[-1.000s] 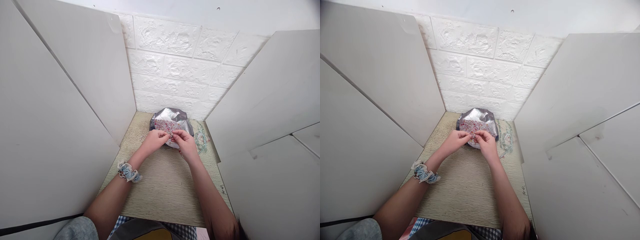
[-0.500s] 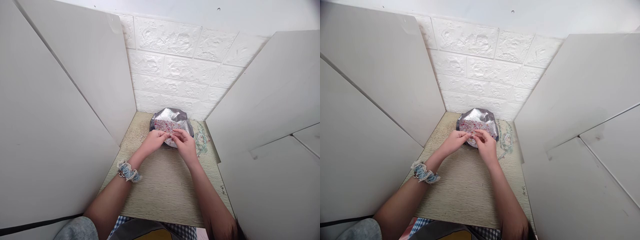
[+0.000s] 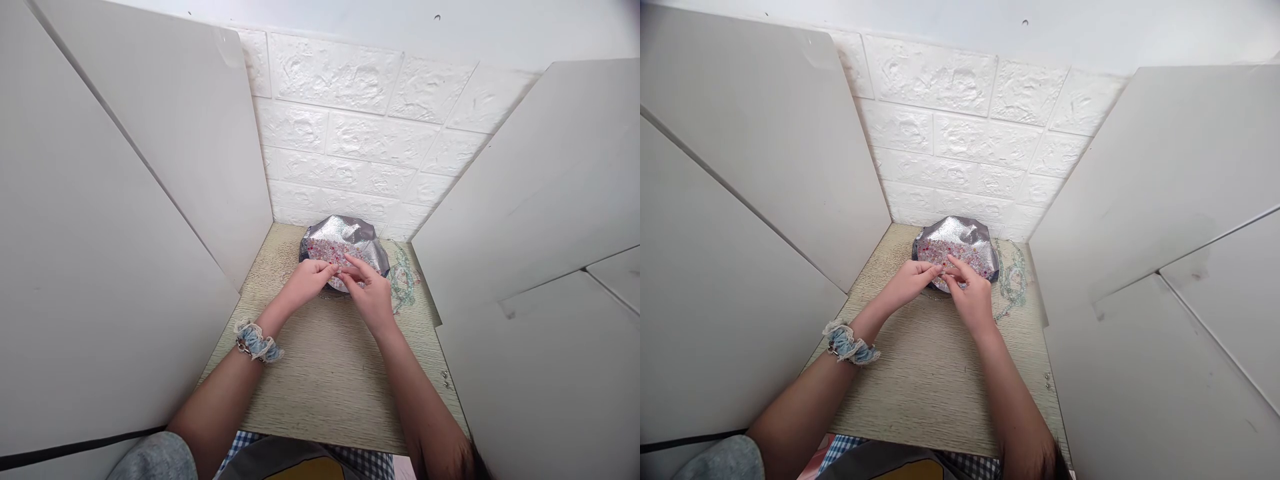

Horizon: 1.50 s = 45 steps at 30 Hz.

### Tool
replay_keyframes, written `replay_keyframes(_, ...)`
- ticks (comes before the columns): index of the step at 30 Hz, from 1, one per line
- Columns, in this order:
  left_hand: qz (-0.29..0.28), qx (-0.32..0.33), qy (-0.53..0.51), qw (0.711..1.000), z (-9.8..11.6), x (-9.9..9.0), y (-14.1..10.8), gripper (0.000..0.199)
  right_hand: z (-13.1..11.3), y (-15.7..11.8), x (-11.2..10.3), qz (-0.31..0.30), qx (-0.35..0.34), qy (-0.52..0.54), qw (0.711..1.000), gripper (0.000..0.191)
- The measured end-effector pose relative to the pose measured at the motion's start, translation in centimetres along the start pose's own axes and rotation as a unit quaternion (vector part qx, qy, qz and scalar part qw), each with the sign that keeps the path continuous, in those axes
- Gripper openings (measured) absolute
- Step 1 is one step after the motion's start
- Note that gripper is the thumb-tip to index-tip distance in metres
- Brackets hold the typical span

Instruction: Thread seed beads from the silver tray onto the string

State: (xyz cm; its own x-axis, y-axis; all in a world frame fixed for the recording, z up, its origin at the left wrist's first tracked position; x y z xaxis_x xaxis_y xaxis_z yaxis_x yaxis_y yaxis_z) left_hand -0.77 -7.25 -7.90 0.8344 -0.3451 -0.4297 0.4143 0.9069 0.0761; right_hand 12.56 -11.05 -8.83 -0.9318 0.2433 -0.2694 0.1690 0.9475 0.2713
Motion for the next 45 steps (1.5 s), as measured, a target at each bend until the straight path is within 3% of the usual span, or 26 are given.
replay_keyframes(5,-0.004,0.026,-0.001,1.000,-0.2,0.1,0.1,0.039,-0.1,0.0,0.0,0.002,-0.040,-0.046,0.998,0.015)
replay_keyframes(21,0.012,0.007,-0.014,1.000,0.6,-0.2,-0.1,0.038,-0.1,0.1,-0.2,-0.016,-0.034,-0.102,0.994,0.015)
replay_keyframes(24,0.002,0.003,-0.048,0.999,1.0,-0.3,-0.3,0.036,-0.1,0.1,-0.2,-0.008,0.024,-0.030,0.999,0.013)
replay_keyframes(26,-0.019,-0.006,-0.071,0.997,1.2,-0.4,-0.4,0.035,0.1,0.4,-0.5,-0.006,0.081,0.076,0.994,0.013)
replay_keyframes(29,-0.049,-0.024,-0.116,0.992,1.2,-0.6,-0.5,0.034,0.5,1.1,-1.5,0.026,0.151,0.264,0.952,0.013)
replay_keyframes(32,-0.063,-0.047,-0.184,0.980,1.1,-1.0,-0.5,0.031,1.3,2.0,-3.1,0.099,0.200,0.384,0.896,0.011)
replay_keyframes(34,-0.064,-0.056,-0.235,0.968,1.0,-1.4,-0.6,0.027,2.0,2.4,-4.2,0.161,0.207,0.405,0.876,0.008)
replay_keyframes(38,-0.042,-0.034,-0.336,0.940,1.2,-2.1,-0.8,0.021,3.0,2.8,-5.4,0.238,0.165,0.389,0.874,0.006)
replay_keyframes(42,-0.018,0.012,-0.440,0.898,1.4,-2.8,-0.9,0.021,2.8,2.6,-5.1,0.241,0.121,0.361,0.893,0.009)
replay_keyframes(45,0.002,0.035,-0.471,0.882,1.3,-3.1,-0.9,0.025,2.1,2.3,-4.6,0.228,0.098,0.332,0.910,0.011)
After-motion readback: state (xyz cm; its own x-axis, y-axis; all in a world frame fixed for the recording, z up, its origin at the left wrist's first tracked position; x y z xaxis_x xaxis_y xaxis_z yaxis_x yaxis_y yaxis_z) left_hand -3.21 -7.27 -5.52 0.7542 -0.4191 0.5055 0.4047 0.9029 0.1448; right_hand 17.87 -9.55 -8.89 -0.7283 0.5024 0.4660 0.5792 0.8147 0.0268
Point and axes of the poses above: each hand's wrist, its own y-axis towards the middle knuckle, its own x-axis out of the palm, z = x × y, the point moved 1 cm from there along y, towards the middle knuckle, and after that the axes turned 5 degrees about x, right-handed, at the moved point
